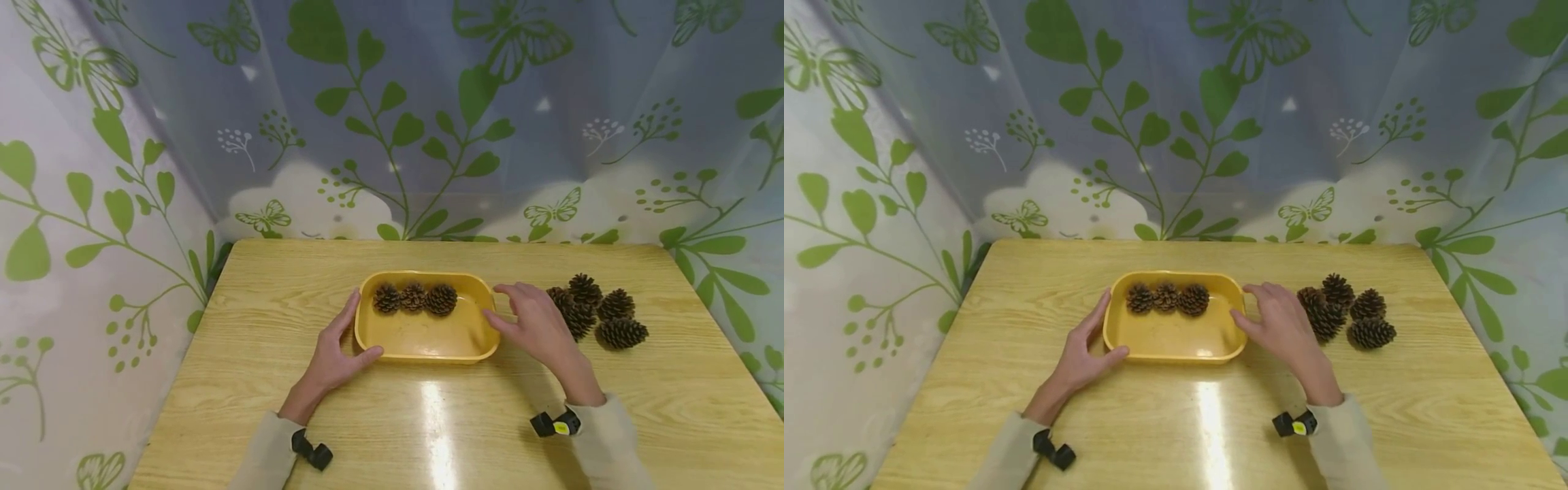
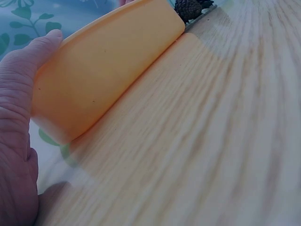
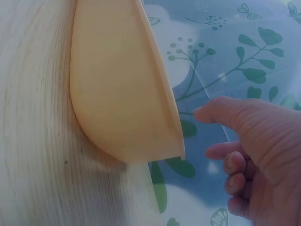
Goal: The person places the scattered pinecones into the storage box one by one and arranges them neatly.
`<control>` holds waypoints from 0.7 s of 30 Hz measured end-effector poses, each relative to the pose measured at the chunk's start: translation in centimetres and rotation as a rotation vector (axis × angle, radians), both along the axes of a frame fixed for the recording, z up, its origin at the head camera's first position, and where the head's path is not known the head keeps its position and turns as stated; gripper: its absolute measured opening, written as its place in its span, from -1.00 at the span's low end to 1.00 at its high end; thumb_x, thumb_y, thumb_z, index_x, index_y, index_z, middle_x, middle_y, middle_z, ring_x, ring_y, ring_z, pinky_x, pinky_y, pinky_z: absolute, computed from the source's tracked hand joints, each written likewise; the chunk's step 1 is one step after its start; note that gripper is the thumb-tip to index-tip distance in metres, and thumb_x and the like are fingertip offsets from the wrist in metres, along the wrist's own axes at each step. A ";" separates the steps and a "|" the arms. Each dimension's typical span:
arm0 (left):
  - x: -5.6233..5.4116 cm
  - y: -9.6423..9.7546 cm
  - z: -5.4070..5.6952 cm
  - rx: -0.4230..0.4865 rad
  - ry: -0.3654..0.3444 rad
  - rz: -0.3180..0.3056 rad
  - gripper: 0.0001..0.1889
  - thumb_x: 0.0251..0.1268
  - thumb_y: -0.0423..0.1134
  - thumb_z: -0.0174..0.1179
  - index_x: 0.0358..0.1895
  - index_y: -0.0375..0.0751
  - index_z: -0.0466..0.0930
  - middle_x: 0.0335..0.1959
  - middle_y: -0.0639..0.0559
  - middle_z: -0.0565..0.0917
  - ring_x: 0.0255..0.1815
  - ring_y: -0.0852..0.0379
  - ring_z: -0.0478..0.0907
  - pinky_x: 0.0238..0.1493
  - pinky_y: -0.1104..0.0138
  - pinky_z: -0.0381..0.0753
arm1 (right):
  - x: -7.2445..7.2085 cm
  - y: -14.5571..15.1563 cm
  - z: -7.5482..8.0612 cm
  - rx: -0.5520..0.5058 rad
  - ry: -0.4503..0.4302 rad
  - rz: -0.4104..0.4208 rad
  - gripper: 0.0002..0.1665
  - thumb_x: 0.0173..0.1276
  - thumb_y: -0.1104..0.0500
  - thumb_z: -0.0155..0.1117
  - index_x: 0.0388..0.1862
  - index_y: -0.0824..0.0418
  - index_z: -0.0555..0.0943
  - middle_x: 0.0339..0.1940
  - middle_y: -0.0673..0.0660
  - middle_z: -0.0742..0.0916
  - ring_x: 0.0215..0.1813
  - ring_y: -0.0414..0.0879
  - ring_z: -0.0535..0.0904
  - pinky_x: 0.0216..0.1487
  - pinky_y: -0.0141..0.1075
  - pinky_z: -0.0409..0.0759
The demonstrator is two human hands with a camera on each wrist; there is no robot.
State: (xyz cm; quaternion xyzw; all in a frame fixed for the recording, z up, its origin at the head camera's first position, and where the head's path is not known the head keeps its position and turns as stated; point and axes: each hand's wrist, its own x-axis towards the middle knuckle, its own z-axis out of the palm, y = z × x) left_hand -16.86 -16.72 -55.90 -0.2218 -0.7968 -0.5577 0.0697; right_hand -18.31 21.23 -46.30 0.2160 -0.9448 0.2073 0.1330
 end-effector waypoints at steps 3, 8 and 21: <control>0.0 0.0 0.0 -0.001 0.001 -0.001 0.15 0.14 -0.14 0.59 0.72 -0.10 -0.01 0.70 -0.18 0.08 0.71 -0.02 -0.01 0.64 0.35 0.01 | 0.2 0.4 0.0 0.002 -0.003 -0.012 -0.46 0.38 0.02 0.50 0.17 0.37 0.69 -0.55 0.08 0.55 -0.50 -0.15 0.30 -0.39 -0.25 0.26; 0.0 0.0 0.1 -0.006 0.001 -0.004 0.15 0.16 -0.09 0.58 0.71 -0.13 -0.01 0.70 -0.19 0.08 0.71 -0.03 -0.01 0.64 0.34 0.01 | 0.6 1.0 0.0 0.014 -0.010 -0.037 -0.44 0.39 -0.01 0.48 0.18 0.37 0.68 -0.56 0.07 0.54 -0.51 -0.15 0.28 -0.37 -0.24 0.25; 0.1 0.1 0.3 0.014 -0.003 -0.007 0.17 0.09 -0.25 0.60 0.71 -0.05 0.00 0.71 -0.11 0.08 0.71 -0.02 -0.01 0.63 0.38 0.01 | 1.5 3.0 -0.1 0.008 0.006 -0.088 -0.42 0.32 0.04 0.56 0.18 0.37 0.67 -0.51 0.05 0.57 -0.47 -0.13 0.34 -0.40 -0.24 0.30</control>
